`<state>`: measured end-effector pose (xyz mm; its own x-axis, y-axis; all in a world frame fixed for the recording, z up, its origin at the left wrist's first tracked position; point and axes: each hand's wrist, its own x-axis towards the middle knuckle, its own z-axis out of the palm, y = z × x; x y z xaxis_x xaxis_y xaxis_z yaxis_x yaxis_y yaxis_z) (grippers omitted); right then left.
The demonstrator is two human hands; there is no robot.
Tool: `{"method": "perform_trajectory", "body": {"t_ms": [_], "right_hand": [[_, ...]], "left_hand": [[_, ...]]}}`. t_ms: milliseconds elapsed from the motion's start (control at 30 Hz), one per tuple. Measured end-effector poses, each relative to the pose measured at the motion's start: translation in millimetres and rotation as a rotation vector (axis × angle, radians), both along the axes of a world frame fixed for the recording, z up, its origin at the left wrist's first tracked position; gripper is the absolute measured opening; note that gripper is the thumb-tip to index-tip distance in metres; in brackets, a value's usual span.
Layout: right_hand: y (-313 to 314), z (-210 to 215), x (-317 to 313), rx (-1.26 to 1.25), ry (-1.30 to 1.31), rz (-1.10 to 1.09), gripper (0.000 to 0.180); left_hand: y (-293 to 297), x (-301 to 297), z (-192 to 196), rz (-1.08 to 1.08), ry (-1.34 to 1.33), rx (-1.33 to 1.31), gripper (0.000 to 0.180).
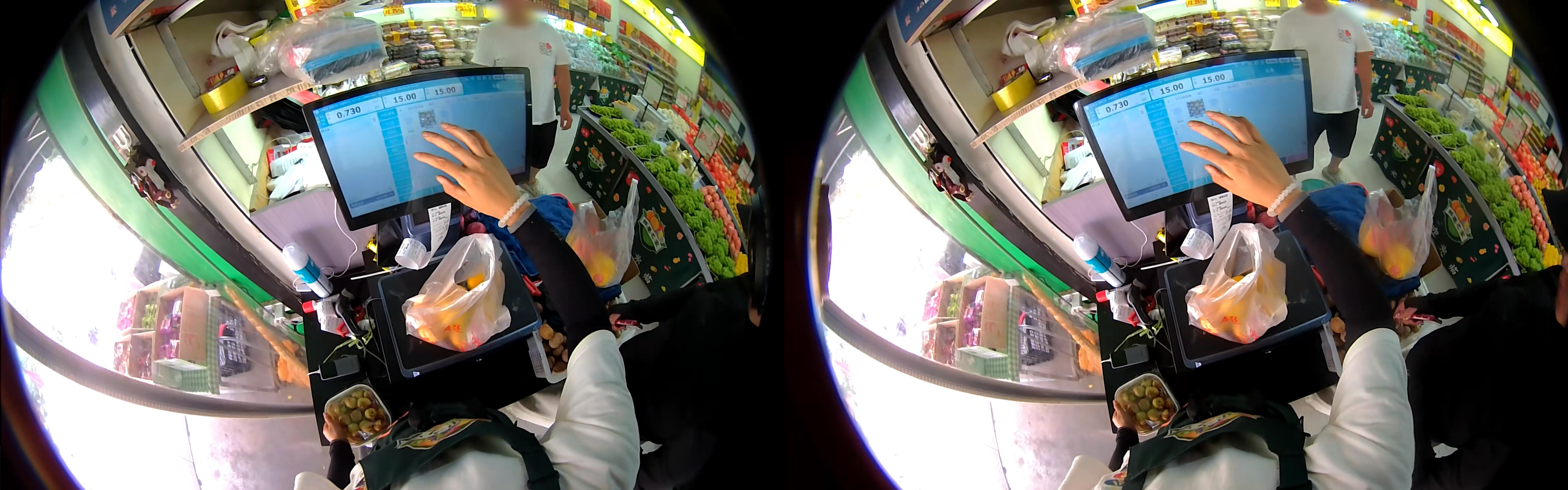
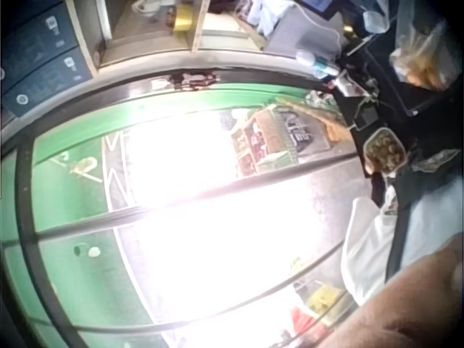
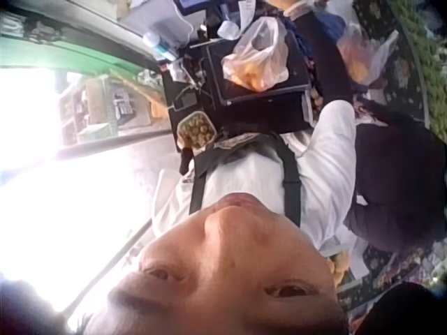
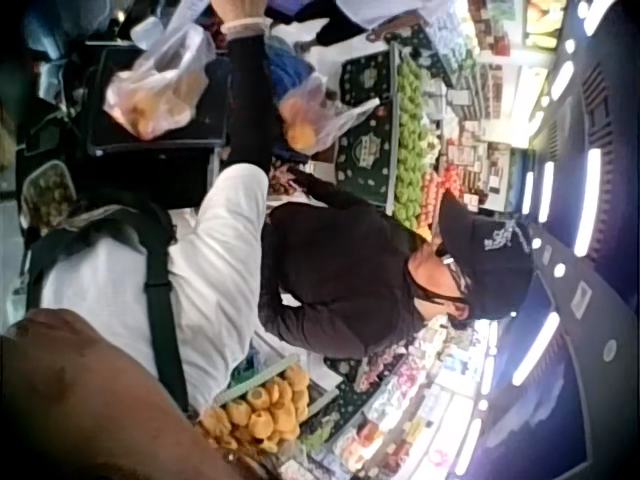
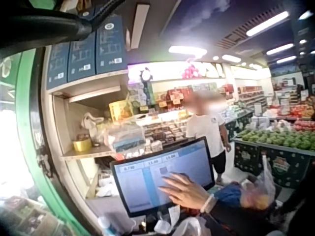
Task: The person sits on the floor and peels green fruits using a knife, placing the peeled fruits into a cardboard box. They then stand up, move to the checkout counter, and place the peeled fruits and other items on the scale for weighing.
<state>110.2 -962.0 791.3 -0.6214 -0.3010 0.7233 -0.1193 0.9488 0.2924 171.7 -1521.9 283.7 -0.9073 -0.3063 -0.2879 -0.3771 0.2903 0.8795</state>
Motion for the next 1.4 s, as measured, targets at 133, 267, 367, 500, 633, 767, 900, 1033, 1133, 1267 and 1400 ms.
{"method": "perform_trajectory", "body": {"t_ms": [133,267,367,500,633,767,900,1033,1133,1267,1400], "right_hand": [[-4,1,-18,-0.004,-0.003,0.011,0.060],[-5,-2,-27,0.029,0.025,-0.025,0.062],[-5,0,-25,0.042,0.021,-0.041,0.062],[-22,21,11,-0.124,0.103,0.005,0.051],[-36,2,85,-0.462,0.482,0.134,0.034],[-14,-83,162,-0.709,0.527,-0.255,0.032],[2,-146,204,-0.624,0.435,-0.595,0.043],[71,-153,216,-0.589,0.641,-0.835,0.071],[122,-114,224,-0.678,0.563,-0.903,0.090],[145,-117,178,-0.586,0.410,-0.998,0.101],[175,-136,160,-0.492,0.356,-1.140,0.089]], "left_hand": [[-4,0,-1,0.022,0.004,-0.053,0.068],[-2,2,2,0.026,0.025,-0.121,0.068],[4,-1,2,0.101,-0.030,0.026,0.068],[9,2,17,0.065,-0.044,-0.058,0.065],[-2,-1,27,0.085,0.069,-0.618,0.049],[93,-18,131,0.048,0.488,-0.379,0.028],[216,-14,288,-0.548,0.664,0.246,0.033],[326,3,378,-1.056,0.954,0.114,0.087],[389,16,397,-0.956,1.008,-0.018,0.092],[416,3,390,-0.810,0.965,-0.096,0.071],[414,-14,378,-0.860,0.984,-0.116,0.027]]}}
